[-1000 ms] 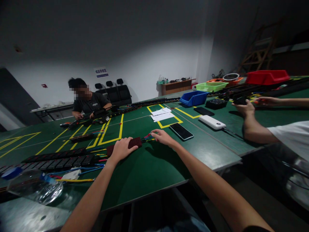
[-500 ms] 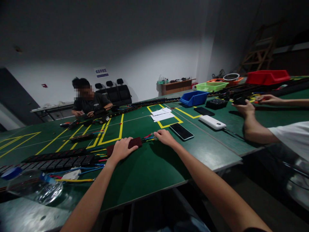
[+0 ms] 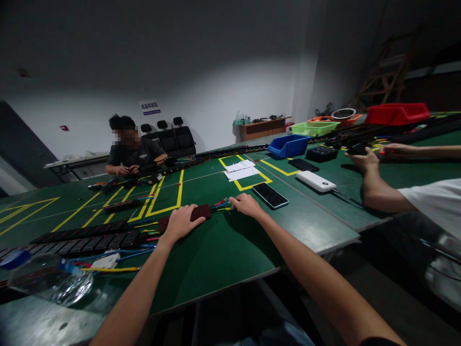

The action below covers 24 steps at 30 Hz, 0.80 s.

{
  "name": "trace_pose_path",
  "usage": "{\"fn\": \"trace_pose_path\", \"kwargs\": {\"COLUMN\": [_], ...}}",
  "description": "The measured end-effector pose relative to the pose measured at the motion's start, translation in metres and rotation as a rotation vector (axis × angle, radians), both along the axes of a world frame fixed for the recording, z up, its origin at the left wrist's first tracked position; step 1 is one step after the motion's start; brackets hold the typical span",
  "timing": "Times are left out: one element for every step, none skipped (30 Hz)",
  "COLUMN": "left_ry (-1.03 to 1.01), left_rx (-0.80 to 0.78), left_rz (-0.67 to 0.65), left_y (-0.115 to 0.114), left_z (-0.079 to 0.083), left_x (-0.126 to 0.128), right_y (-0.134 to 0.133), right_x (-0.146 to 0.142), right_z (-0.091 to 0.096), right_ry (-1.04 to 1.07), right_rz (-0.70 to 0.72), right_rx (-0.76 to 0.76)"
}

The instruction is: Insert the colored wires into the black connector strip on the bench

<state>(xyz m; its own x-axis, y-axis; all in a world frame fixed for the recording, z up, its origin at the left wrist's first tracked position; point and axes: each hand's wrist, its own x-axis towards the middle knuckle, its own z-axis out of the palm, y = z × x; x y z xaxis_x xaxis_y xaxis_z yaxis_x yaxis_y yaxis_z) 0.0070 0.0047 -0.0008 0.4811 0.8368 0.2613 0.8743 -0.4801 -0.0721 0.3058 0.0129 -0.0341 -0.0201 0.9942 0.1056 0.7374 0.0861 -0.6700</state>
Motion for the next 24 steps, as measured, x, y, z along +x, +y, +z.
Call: {"fn": "trace_pose_path", "kwargs": {"left_ry": [-0.002, -0.003, -0.002, -0.001, 0.001, 0.002, 0.002, 0.001, -0.001, -0.003, -0.005, -0.006, -0.007, -0.008, -0.008, -0.008, -0.008, -0.008, -0.007, -0.008, -0.009, -0.01, -0.01, -0.01], "left_rx": [0.0, -0.001, -0.004, -0.007, -0.008, -0.009, -0.007, -0.003, 0.001, 0.005, 0.008, 0.008, 0.007, 0.005, 0.004, 0.004, 0.005, 0.007, 0.008, 0.011, 0.016, 0.02, 0.023, 0.024], "left_rz": [-0.001, -0.001, 0.001, 0.003, 0.005, 0.005, 0.002, -0.002, -0.007, -0.011, -0.014, -0.015, -0.014, -0.013, -0.012, -0.012, -0.011, -0.011, -0.011, -0.011, -0.011, -0.012, -0.014, -0.015], "left_y": [0.0, 0.0, 0.001, 0.001, 0.001, 0.001, 0.002, 0.002, 0.002, 0.002, 0.002, 0.001, 0.001, 0.001, 0.0, 0.0, 0.0, 0.0, 0.0, 0.0, 0.0, 0.0, 0.0, 0.0], "left_z": [0.0, 0.0, 0.0, 0.0, -0.001, -0.001, -0.001, -0.002, -0.002, -0.002, -0.002, -0.001, -0.001, -0.001, -0.001, 0.0, 0.0, -0.001, -0.001, -0.001, -0.001, -0.002, -0.002, -0.002], "left_x": [0.0, 0.0, 0.0, -0.001, -0.001, -0.001, -0.001, -0.001, -0.001, 0.0, 0.0, 0.0, 0.0, 0.0, 0.0, 0.0, 0.0, 0.0, 0.0, 0.0, 0.0, 0.0, 0.0, 0.0], "right_y": [0.0, 0.0, 0.0, 0.0, -0.001, -0.001, -0.001, -0.001, -0.001, 0.0, 0.001, 0.002, 0.002, 0.003, 0.003, 0.003, 0.002, 0.001, 0.0, -0.002, -0.003, -0.005, -0.005, -0.006], "right_x": [0.0, 0.0, 0.0, -0.001, -0.001, -0.002, -0.002, -0.003, -0.003, -0.003, -0.003, -0.003, -0.003, -0.003, -0.004, -0.005, -0.006, -0.007, -0.009, -0.01, -0.011, -0.012, -0.012, -0.012], "right_z": [0.0, 0.0, 0.0, 0.0, 0.001, 0.001, 0.002, 0.002, 0.002, 0.002, 0.001, 0.001, -0.001, -0.002, -0.003, -0.004, -0.004, -0.004, -0.003, -0.002, -0.001, 0.001, 0.002, 0.003], "right_ry": [-0.004, -0.01, -0.011, -0.003, 0.016, 0.048, 0.091, 0.14, 0.185, 0.223, 0.248, 0.263, 0.271, 0.277, 0.286, 0.299, 0.315, 0.333, 0.354, 0.38, 0.41, 0.441, 0.467, 0.484], "right_rz": [-0.016, -0.029, -0.034, -0.028, -0.011, 0.01, 0.032, 0.053, 0.07, 0.079, 0.08, 0.077, 0.075, 0.072, 0.069, 0.071, 0.084, 0.102, 0.122, 0.149, 0.174, 0.196, 0.208, 0.211], "right_rx": [0.009, 0.022, 0.035, 0.044, 0.051, 0.057, 0.064, 0.072, 0.081, 0.089, 0.093, 0.093, 0.088, 0.078, 0.059, 0.029, -0.007, -0.043, -0.073, -0.088, -0.089, -0.083, -0.073, -0.064]}}
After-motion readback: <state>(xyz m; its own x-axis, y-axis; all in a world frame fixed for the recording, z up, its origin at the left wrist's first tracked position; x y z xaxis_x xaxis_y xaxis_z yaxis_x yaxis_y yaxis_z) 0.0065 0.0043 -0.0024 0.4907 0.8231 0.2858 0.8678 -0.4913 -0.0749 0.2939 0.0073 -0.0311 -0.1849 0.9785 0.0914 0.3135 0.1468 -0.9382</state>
